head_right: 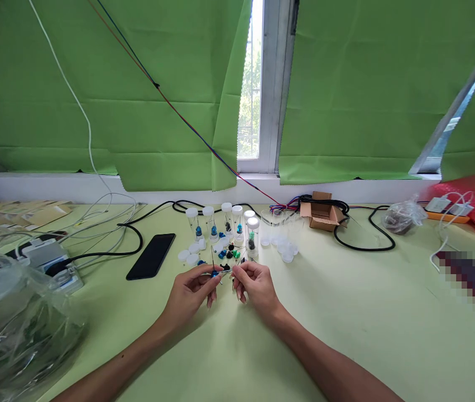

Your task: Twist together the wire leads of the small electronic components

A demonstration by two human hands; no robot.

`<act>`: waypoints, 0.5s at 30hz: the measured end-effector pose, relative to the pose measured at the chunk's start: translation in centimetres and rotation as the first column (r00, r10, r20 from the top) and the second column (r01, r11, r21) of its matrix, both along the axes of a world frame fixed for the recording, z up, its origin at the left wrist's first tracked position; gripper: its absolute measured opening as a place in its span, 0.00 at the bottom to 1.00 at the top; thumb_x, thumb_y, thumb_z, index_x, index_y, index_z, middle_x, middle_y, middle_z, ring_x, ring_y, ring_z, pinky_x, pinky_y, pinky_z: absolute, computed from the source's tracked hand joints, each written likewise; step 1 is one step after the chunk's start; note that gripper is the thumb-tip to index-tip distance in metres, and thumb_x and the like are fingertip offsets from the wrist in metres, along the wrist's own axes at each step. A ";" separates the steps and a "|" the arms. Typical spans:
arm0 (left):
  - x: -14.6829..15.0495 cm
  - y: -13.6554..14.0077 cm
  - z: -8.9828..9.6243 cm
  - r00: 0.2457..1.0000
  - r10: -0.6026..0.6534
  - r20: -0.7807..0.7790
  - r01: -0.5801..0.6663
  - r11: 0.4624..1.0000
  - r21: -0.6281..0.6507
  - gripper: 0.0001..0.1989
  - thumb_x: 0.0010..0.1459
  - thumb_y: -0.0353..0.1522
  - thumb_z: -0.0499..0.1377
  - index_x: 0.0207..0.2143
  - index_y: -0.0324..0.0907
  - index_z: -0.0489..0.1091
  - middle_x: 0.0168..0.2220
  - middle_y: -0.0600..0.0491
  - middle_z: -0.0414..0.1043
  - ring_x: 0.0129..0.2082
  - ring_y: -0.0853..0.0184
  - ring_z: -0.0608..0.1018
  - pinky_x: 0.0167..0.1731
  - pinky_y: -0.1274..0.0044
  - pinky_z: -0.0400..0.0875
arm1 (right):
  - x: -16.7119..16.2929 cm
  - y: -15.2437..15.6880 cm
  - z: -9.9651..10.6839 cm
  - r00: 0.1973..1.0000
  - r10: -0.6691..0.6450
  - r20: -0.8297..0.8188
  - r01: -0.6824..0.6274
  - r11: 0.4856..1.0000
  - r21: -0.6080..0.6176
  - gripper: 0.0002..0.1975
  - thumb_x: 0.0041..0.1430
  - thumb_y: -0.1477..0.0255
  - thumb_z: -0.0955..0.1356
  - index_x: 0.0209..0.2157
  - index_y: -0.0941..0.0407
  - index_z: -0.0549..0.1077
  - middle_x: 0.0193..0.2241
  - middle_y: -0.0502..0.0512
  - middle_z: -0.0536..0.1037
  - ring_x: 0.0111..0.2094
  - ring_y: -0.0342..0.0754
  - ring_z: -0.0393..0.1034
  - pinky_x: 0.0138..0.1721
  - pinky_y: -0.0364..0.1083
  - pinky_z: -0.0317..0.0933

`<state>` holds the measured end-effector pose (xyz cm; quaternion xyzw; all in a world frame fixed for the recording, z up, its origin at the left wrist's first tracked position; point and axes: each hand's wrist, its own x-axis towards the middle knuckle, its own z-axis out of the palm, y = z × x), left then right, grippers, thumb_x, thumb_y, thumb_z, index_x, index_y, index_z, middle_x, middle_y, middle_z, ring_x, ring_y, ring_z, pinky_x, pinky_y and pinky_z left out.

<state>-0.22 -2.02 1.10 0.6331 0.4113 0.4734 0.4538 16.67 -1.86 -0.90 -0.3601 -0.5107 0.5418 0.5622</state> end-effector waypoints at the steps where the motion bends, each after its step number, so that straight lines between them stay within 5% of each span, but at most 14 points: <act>1: 0.0 0.0 0.0 1.000 0.001 -0.006 -0.001 1.000 0.004 0.10 0.55 0.36 0.62 0.37 0.38 0.73 0.18 0.57 0.68 0.15 0.73 0.69 0.18 0.80 0.65 | 0.0 0.0 0.0 1.000 0.004 0.002 -0.004 1.000 -0.004 0.18 0.57 0.59 0.69 0.25 0.60 0.71 0.17 0.48 0.70 0.13 0.37 0.59 0.13 0.38 0.53; 15: -0.2 0.1 -0.4 0.998 -0.014 -0.059 0.012 0.999 -0.033 0.18 0.57 0.38 0.61 0.47 0.38 0.71 0.18 0.58 0.65 0.17 0.71 0.68 0.21 0.78 0.65 | -0.2 0.1 -0.3 0.999 -0.012 0.052 0.014 1.000 -0.027 0.20 0.57 0.56 0.68 0.25 0.59 0.69 0.15 0.46 0.68 0.11 0.36 0.57 0.11 0.37 0.49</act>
